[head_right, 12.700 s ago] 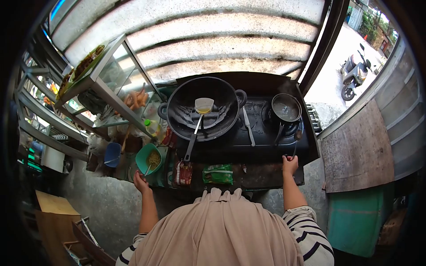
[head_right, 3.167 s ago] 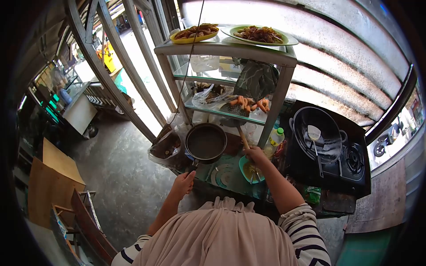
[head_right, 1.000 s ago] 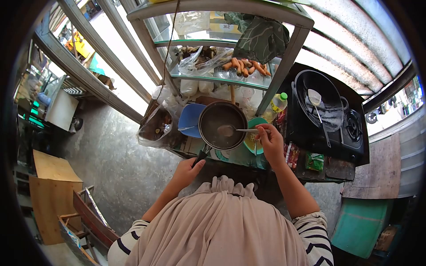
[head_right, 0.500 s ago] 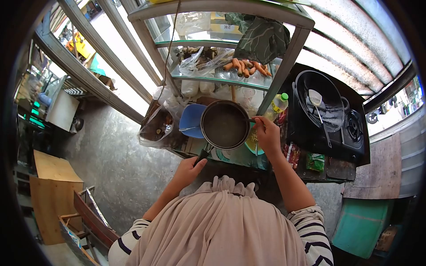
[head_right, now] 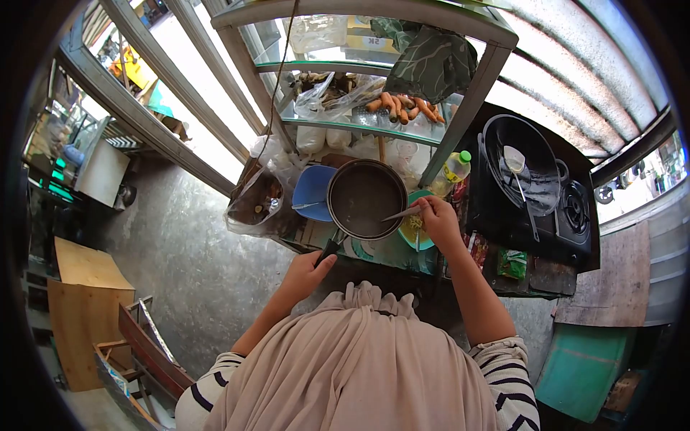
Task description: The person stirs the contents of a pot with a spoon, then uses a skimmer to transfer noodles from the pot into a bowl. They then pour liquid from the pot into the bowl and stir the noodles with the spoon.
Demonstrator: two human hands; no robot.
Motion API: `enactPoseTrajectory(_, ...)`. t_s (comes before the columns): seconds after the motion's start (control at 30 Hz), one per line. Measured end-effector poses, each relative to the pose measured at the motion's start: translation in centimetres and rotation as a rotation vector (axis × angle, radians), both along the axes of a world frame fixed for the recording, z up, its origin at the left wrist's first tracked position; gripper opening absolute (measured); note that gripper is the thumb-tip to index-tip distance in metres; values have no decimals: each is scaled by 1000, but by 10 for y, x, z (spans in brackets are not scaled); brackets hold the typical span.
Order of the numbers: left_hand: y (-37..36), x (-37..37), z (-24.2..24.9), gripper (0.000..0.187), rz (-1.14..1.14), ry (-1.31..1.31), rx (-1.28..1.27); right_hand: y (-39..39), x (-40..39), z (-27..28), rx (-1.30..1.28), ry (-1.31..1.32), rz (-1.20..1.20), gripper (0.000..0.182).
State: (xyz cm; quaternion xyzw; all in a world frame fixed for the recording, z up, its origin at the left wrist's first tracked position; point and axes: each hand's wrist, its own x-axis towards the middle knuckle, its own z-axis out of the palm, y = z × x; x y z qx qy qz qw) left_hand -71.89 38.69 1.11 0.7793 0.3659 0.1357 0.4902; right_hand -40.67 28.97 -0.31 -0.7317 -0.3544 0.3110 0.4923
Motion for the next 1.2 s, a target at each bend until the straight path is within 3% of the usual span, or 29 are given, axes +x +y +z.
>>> enactPoseTrajectory(0.07,1,-1,-1,45,-6,11,13,-3,-1,4,51,276,-1,25)
enactPoseTrajectory(0.1,0,-1,-1,45,-13,21,26,-4,-1,7,52,277,-2,25)
enactPoseTrajectory(0.27,-1,0,-3,45,-8,7,28,-2,-6,30,251,140,-75,22)
enactPoseTrajectory(0.4,-1,0,-5,44,-6,16,36,0,-6,28,218,-13,-91,20)
enactPoseTrajectory(0.47,-1,-1,-6,44,-3,13,26,0,-6,23,154,-308,-60,19)
enactPoseTrajectory(0.7,-3,-1,-2,45,3,-8,73,-5,-16,28,12,-309,8,20)
enactPoseTrajectory(0.8,-2,-1,-3,46,-1,-4,66,-6,-15,15,-50,-204,34,21)
enactPoseTrajectory(0.87,-2,-2,-3,46,0,4,61,-8,-13,9,-31,76,19,23)
enactPoseTrajectory(0.97,-3,-2,-3,46,-1,11,53,-12,-12,16,66,261,21,24)
enactPoseTrajectory(1.2,-2,-4,-2,46,-10,24,42,-4,-9,31,295,5,-98,22)
